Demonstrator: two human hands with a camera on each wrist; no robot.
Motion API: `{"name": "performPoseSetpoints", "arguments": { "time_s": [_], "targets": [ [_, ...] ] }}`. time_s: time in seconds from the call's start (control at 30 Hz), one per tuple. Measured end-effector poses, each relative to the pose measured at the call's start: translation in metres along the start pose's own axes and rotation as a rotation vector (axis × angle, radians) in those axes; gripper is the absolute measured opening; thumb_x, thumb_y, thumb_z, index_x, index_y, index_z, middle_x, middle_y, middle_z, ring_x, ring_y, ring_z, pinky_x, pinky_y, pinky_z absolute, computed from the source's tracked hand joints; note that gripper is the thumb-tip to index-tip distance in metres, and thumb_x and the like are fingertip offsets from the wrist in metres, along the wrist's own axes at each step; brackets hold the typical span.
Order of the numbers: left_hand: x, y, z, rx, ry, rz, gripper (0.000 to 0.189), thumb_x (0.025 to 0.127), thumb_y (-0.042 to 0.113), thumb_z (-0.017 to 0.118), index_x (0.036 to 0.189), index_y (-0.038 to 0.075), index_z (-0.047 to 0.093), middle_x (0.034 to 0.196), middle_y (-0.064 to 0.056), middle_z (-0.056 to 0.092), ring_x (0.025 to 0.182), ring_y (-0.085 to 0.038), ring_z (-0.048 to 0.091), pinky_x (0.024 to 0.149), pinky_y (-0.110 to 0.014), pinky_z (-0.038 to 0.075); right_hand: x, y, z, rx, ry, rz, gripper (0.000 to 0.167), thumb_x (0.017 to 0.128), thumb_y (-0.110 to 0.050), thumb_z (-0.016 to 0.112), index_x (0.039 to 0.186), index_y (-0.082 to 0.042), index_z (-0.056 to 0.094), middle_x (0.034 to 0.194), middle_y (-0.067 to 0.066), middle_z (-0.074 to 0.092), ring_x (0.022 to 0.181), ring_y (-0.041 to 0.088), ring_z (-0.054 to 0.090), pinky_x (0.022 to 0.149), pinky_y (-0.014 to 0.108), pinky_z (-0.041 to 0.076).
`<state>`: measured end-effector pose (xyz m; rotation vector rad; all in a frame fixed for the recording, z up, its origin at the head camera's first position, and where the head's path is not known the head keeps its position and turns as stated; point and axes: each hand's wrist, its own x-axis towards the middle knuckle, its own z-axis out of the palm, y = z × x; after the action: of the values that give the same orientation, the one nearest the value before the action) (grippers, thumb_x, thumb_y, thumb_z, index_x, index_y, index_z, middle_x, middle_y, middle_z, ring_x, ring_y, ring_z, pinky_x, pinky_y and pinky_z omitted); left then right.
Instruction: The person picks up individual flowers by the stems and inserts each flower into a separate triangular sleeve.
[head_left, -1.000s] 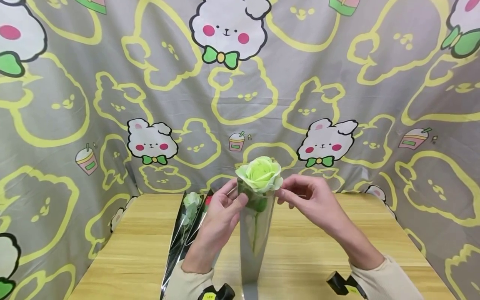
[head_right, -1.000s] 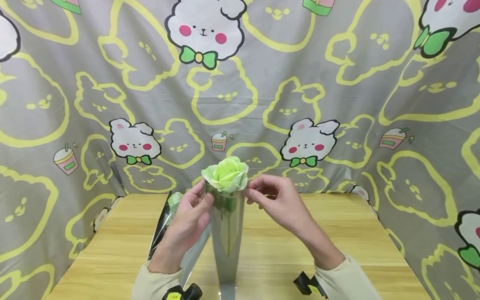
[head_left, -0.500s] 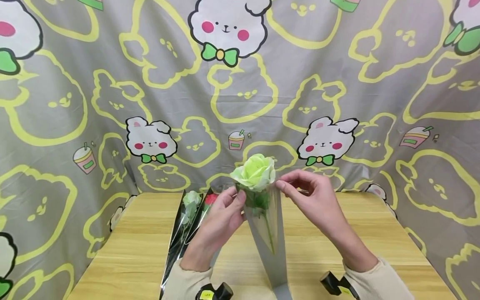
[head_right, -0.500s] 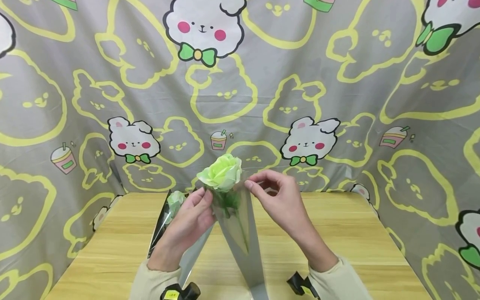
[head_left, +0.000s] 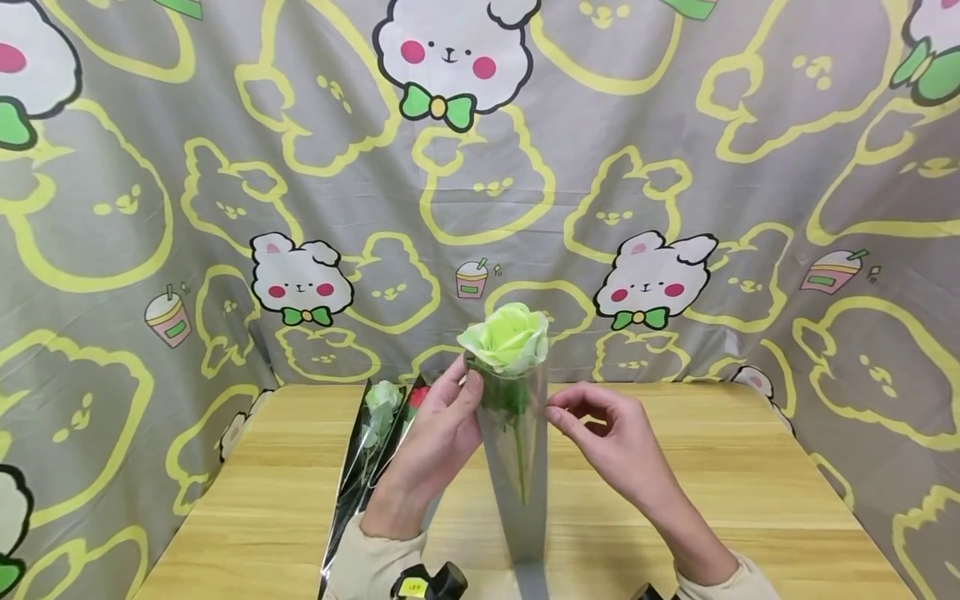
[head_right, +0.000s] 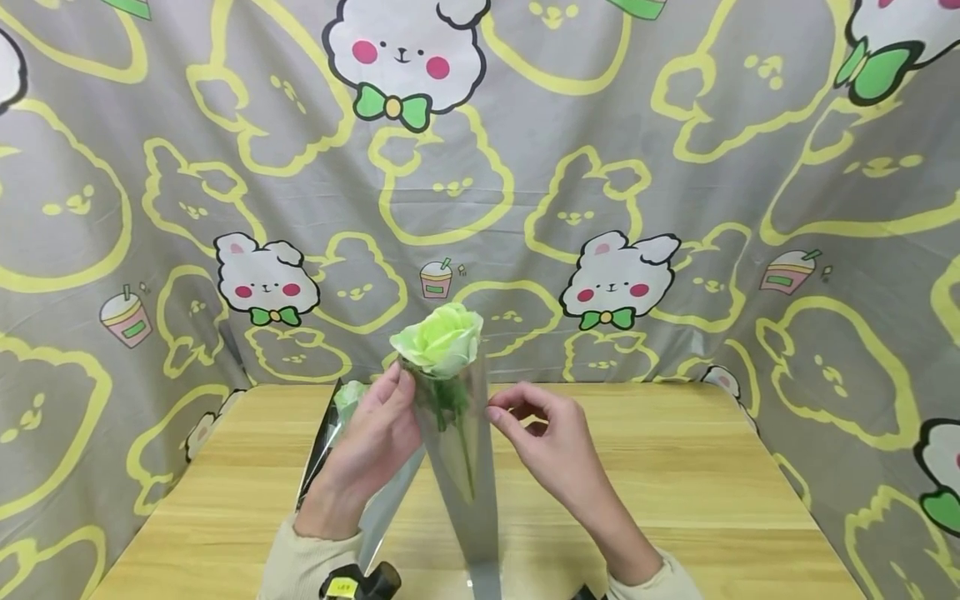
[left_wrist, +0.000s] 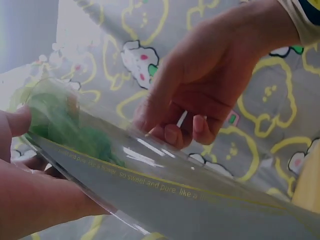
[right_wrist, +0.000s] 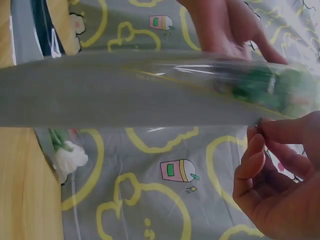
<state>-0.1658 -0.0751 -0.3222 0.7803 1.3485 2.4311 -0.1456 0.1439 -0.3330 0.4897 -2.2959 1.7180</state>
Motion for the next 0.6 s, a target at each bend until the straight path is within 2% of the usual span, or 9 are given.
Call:
{"name": "performPoseSetpoints", "arguments": {
  "time_s": [0.1, 0.17, 0.3, 0.37, 0.43, 0.5, 0.6],
  "targets": [
    [-0.001, 0.002, 0.001, 0.088, -0.018, 0.007, 0.072, 0.107, 0.034, 0.050, 0.164, 0.008, 0.014, 0.167, -0.012, 0.022, 0.153, -0.023, 0.021, 0.120, -0.033, 0.027, 0.000, -0.002, 0.004, -0.011, 0.013, -0.022, 0.004, 0.093, -0.015, 0.078, 0.095, -0.012, 0.076, 0.090, 0.000, 0.071, 0.081, 0.016, 0.066, 0.062, 0.027, 0.056],
    [-0.004, 0.004, 0.000, 0.125, -0.031, -0.022, 0.076, 0.107, 0.039, 0.049, 0.165, 0.009, 0.010, 0.168, -0.013, 0.017, 0.154, -0.024, 0.016, 0.121, -0.034, 0.025, 0.000, -0.002, 0.005, -0.017, 0.027, -0.031, 0.005, 0.093, -0.016, 0.078, 0.095, -0.012, 0.076, 0.089, -0.001, 0.071, 0.079, 0.016, 0.066, 0.061, 0.027, 0.055],
    [-0.010, 0.006, -0.006, 0.138, -0.068, -0.090, 0.083, 0.104, 0.050, 0.046, 0.166, 0.015, 0.001, 0.170, -0.013, 0.011, 0.155, -0.027, 0.012, 0.120, -0.049, 0.026, -0.001, -0.003, 0.002, -0.004, 0.074, -0.030, 0.005, 0.093, -0.015, 0.078, 0.095, -0.011, 0.076, 0.088, 0.001, 0.072, 0.076, 0.018, 0.067, 0.065, 0.030, 0.059],
    [-0.011, 0.007, -0.008, 0.140, -0.054, -0.091, 0.082, 0.105, 0.049, 0.045, 0.166, 0.016, 0.001, 0.169, -0.014, 0.015, 0.154, -0.029, 0.018, 0.116, -0.056, 0.031, -0.001, -0.002, -0.001, 0.018, 0.096, -0.024, 0.005, 0.093, -0.013, 0.078, 0.095, -0.009, 0.075, 0.088, 0.003, 0.071, 0.075, 0.020, 0.067, 0.067, 0.032, 0.060],
    [-0.012, 0.005, -0.010, 0.148, 0.008, -0.056, 0.076, 0.108, 0.041, 0.048, 0.165, 0.013, 0.007, 0.165, -0.016, 0.027, 0.149, -0.029, 0.032, 0.109, -0.058, 0.041, -0.001, -0.002, -0.003, 0.042, 0.110, -0.021, 0.005, 0.094, -0.011, 0.077, 0.095, -0.007, 0.074, 0.089, 0.006, 0.070, 0.074, 0.021, 0.066, 0.067, 0.032, 0.060],
    [-0.011, 0.003, -0.010, 0.181, 0.107, -0.002, 0.063, 0.109, 0.029, 0.052, 0.160, 0.008, 0.022, 0.152, -0.017, 0.047, 0.136, -0.027, 0.051, 0.100, -0.051, 0.051, 0.000, -0.001, -0.004, 0.056, 0.122, -0.020, 0.005, 0.094, -0.011, 0.077, 0.095, -0.006, 0.074, 0.089, 0.007, 0.070, 0.073, 0.021, 0.065, 0.065, 0.031, 0.059],
    [-0.007, -0.001, -0.008, 0.238, 0.266, 0.093, 0.031, 0.106, 0.010, 0.057, 0.134, -0.001, 0.049, 0.123, -0.012, 0.066, 0.112, -0.022, 0.066, 0.088, -0.044, 0.058, 0.001, -0.001, -0.003, 0.065, 0.135, -0.028, 0.006, 0.094, -0.010, 0.077, 0.095, -0.006, 0.074, 0.088, 0.008, 0.070, 0.072, 0.022, 0.063, 0.063, 0.028, 0.058]
  ]
}}
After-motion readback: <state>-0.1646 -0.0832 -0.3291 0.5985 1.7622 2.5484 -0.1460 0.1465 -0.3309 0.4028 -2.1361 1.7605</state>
